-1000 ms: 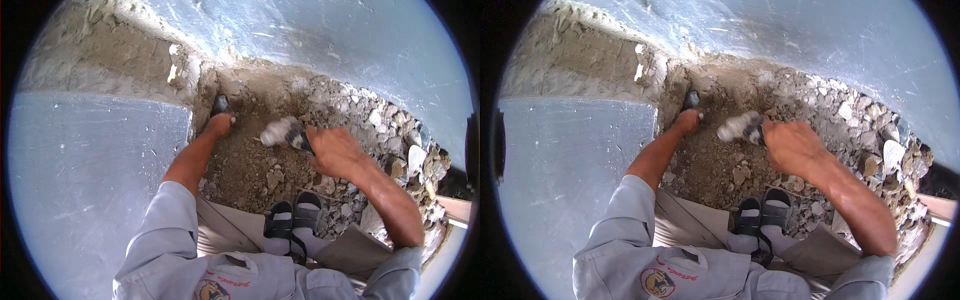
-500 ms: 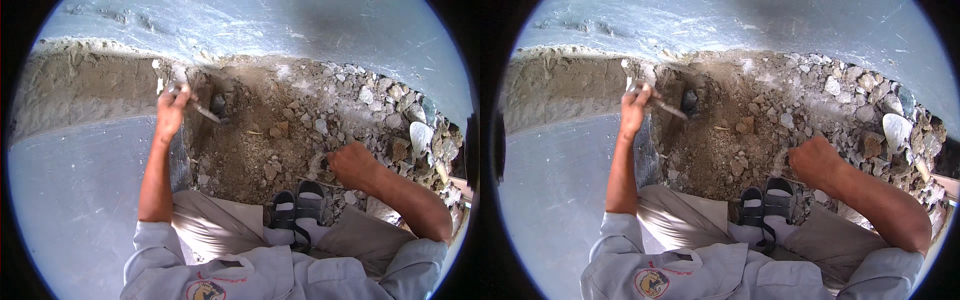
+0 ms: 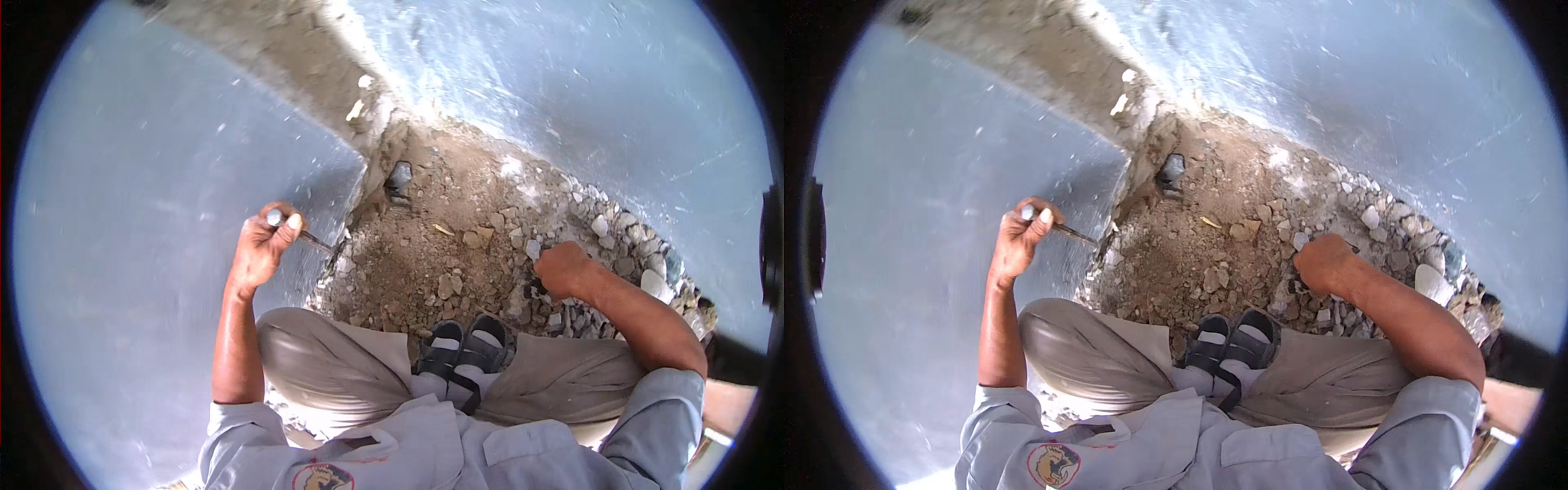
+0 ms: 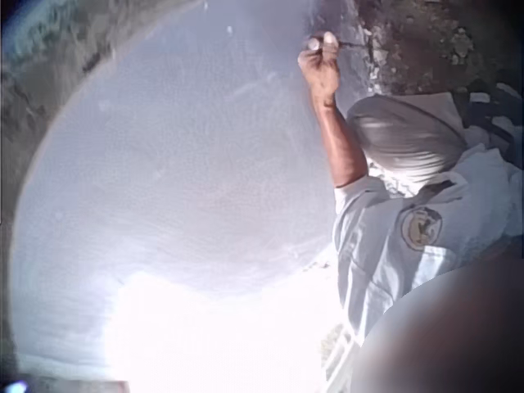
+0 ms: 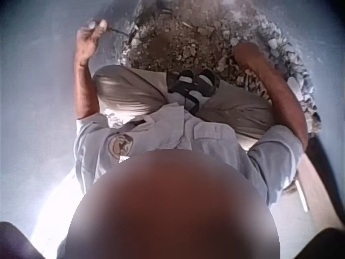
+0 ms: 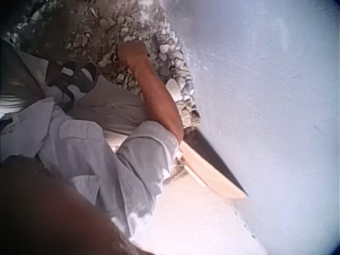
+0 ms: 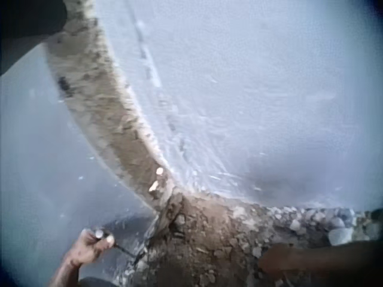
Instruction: Excavate and repair a small section of a wall corner using a hammer and chisel.
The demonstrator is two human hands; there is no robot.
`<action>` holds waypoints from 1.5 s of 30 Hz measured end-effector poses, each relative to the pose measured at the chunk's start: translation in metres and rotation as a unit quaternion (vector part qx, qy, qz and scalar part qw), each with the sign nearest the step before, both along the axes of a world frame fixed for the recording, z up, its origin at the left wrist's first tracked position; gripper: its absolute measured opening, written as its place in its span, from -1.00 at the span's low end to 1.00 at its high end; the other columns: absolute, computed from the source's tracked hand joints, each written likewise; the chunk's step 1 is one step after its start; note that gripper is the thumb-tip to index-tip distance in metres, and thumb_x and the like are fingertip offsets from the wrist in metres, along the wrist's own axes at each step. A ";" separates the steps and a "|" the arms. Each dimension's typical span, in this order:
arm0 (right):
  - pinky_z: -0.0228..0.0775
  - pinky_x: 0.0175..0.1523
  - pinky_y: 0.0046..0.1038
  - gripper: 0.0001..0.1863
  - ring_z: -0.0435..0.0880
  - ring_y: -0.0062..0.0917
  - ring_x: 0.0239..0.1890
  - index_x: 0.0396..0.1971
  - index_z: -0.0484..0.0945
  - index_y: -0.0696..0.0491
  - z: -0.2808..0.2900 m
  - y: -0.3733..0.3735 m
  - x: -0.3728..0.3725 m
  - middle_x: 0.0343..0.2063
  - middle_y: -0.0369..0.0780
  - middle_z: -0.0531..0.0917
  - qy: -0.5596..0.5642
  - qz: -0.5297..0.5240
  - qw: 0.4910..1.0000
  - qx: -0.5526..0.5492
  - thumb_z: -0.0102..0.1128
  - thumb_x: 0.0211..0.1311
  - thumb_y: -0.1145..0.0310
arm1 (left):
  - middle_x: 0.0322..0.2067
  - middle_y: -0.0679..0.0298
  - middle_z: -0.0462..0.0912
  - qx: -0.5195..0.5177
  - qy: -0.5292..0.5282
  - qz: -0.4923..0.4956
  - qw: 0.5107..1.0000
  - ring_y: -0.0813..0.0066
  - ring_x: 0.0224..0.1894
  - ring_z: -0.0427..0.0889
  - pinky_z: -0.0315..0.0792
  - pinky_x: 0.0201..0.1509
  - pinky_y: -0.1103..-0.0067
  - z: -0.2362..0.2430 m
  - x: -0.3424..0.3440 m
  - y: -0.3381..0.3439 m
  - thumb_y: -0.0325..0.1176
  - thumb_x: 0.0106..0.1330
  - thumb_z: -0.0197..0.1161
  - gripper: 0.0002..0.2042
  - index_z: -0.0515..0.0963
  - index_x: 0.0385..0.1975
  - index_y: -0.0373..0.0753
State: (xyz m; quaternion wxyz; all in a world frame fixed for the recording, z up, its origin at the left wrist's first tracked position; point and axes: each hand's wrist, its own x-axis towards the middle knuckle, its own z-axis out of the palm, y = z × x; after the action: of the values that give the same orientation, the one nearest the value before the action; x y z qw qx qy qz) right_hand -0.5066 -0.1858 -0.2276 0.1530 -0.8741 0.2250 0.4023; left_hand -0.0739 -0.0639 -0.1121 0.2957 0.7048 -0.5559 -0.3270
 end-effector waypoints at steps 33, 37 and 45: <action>0.47 0.08 -0.28 -0.50 0.62 -0.18 -0.02 0.07 0.56 0.01 0.102 0.057 -0.029 -0.10 -0.02 0.65 -0.262 -0.234 0.930 -0.109 0.35 0.08 0.24 | -0.49 0.33 0.45 -0.026 -0.093 -0.024 0.995 0.57 -0.49 0.35 0.34 -0.39 0.50 -0.005 0.003 0.074 0.03 0.32 0.23 -0.52 0.57 -0.49 -0.39; 0.51 -0.05 -0.32 -0.48 0.68 -0.23 -0.17 0.09 0.54 0.07 0.147 0.086 -0.020 -0.07 0.03 0.64 -0.367 -0.313 0.872 -0.087 0.41 0.07 0.36 | -0.48 0.32 0.49 -0.048 -0.061 -0.048 0.996 0.55 -0.44 0.45 0.41 -0.37 0.55 -0.009 0.004 0.077 0.01 0.33 0.23 -0.54 0.58 -0.46 -0.37; 0.52 0.14 -0.17 -0.24 0.54 -0.25 0.06 0.31 0.31 -0.12 0.113 0.118 0.010 0.23 -0.02 0.38 -0.434 -0.333 0.836 -0.049 0.40 0.09 0.10 | -0.38 0.22 0.65 -0.044 0.279 -0.073 0.957 0.44 -0.25 0.65 0.60 -0.32 0.55 0.010 -0.037 0.062 -0.04 0.36 0.21 -0.62 0.60 -0.29 -0.31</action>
State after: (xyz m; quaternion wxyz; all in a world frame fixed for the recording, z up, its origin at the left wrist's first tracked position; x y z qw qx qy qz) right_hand -0.4970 -0.0678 -0.1149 0.3169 -0.8375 0.4326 -0.1047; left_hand -0.1112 -0.0018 -0.1023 0.4446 0.5294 -0.5151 -0.5068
